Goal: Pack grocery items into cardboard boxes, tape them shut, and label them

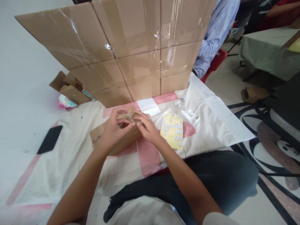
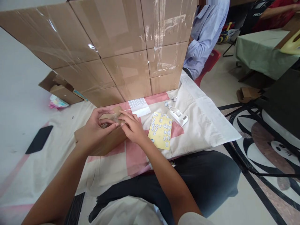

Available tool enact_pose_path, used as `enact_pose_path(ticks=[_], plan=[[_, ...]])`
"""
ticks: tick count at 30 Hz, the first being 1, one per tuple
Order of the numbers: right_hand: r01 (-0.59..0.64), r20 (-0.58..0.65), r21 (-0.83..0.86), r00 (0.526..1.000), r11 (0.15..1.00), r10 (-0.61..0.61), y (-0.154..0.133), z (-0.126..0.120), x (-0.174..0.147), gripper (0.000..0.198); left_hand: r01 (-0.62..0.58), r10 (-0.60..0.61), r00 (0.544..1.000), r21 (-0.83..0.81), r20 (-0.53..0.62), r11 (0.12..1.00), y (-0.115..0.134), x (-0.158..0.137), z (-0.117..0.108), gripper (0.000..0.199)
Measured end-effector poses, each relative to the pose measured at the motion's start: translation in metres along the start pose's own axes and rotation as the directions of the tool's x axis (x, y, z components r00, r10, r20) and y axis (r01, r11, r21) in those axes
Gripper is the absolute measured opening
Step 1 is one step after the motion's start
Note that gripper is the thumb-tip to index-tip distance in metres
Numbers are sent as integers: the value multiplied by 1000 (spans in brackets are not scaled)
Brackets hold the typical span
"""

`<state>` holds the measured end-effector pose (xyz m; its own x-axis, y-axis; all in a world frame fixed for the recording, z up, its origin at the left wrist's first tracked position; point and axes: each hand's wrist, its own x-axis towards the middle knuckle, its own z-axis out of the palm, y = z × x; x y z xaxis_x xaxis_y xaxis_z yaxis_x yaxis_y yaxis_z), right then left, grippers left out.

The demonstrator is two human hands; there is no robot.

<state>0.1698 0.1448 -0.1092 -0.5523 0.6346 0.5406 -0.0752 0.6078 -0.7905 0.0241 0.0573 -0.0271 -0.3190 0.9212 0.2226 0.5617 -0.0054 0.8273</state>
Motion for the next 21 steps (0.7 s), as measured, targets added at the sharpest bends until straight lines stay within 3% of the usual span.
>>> enact_pose_path(ticks=[12,21], plan=[[8,-9,14,1000,1000,-8,2,-1,0,26,-43,41,999,201,15,979,12,-5,8,36],[-12,-16,33,1000,999,13,1,-3,0,28,-56,58,998,320,5,946,12,-5,10,42]])
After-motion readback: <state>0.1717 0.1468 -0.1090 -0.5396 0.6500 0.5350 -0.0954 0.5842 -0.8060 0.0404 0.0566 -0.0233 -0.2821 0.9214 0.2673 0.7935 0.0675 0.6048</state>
